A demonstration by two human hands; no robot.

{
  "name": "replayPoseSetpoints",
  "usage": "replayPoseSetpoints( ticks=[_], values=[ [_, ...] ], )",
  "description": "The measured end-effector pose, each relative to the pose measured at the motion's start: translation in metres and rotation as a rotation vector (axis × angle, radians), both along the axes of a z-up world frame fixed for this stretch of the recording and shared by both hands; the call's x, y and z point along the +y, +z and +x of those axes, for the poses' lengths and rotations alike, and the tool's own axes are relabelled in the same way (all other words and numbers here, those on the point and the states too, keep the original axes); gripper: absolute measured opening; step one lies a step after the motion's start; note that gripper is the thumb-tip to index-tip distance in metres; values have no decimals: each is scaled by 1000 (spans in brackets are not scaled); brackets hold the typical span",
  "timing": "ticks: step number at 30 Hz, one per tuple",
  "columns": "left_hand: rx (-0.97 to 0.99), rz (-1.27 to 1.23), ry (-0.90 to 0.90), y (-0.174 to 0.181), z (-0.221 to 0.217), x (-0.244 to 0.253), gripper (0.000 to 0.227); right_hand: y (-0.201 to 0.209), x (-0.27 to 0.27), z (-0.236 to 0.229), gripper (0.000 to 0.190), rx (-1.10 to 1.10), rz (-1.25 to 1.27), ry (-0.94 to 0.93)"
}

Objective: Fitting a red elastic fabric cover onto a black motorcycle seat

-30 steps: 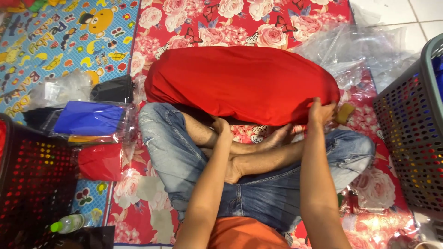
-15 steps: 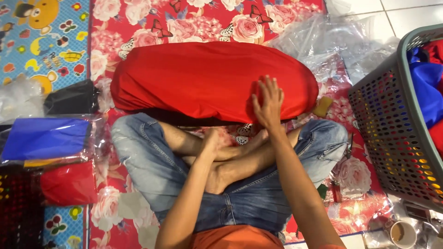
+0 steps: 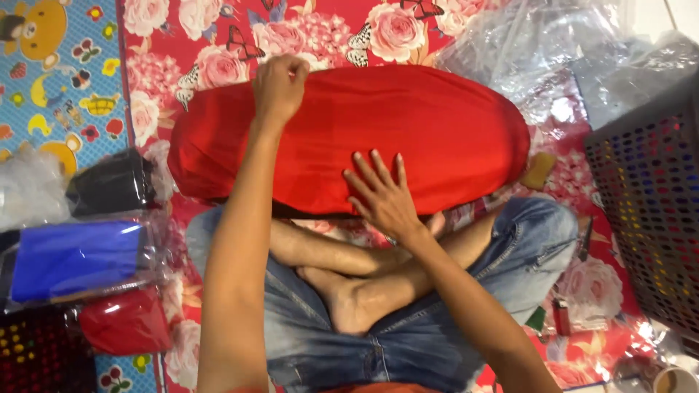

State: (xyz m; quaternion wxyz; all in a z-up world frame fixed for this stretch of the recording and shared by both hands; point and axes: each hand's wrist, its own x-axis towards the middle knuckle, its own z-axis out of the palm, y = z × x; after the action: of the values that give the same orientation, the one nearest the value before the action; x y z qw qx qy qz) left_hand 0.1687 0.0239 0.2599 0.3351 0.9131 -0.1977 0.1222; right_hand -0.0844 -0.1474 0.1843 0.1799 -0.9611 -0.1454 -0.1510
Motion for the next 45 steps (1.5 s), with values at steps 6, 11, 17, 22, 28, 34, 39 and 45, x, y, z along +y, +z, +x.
replayPoseSetpoints(
  ticks=[6, 11, 17, 22, 28, 34, 39, 45],
  values=[
    [625, 420, -82, -33, 90, -10, 52, 2, 11, -2, 66, 39, -124, 63],
    [700, 517, -280, -26, 94, -23, 36, 3, 14, -4, 64, 78, -122, 41],
    [787, 332, -356, -9, 104, -20, 24, 11, 16, -3, 65, 92, -61, 23],
    [808, 140, -442, -32, 120, -20, 18, 19, 19, -1, 65, 97, 36, -30],
    [854, 184, -431, -29, 129, -22, 23, 24, 15, 1, 61, 27, 155, -95],
    [967, 498, -339, -1, 128, -34, 37, 35, -2, 11, 38, -94, 322, -210],
    [829, 393, -428, -9, 131, -30, 27, 26, -33, 25, 61, 58, 241, -472],
    [805, 149, -435, -21, 127, -21, 19, 22, -33, 26, 68, 123, 249, -482]
  ],
)
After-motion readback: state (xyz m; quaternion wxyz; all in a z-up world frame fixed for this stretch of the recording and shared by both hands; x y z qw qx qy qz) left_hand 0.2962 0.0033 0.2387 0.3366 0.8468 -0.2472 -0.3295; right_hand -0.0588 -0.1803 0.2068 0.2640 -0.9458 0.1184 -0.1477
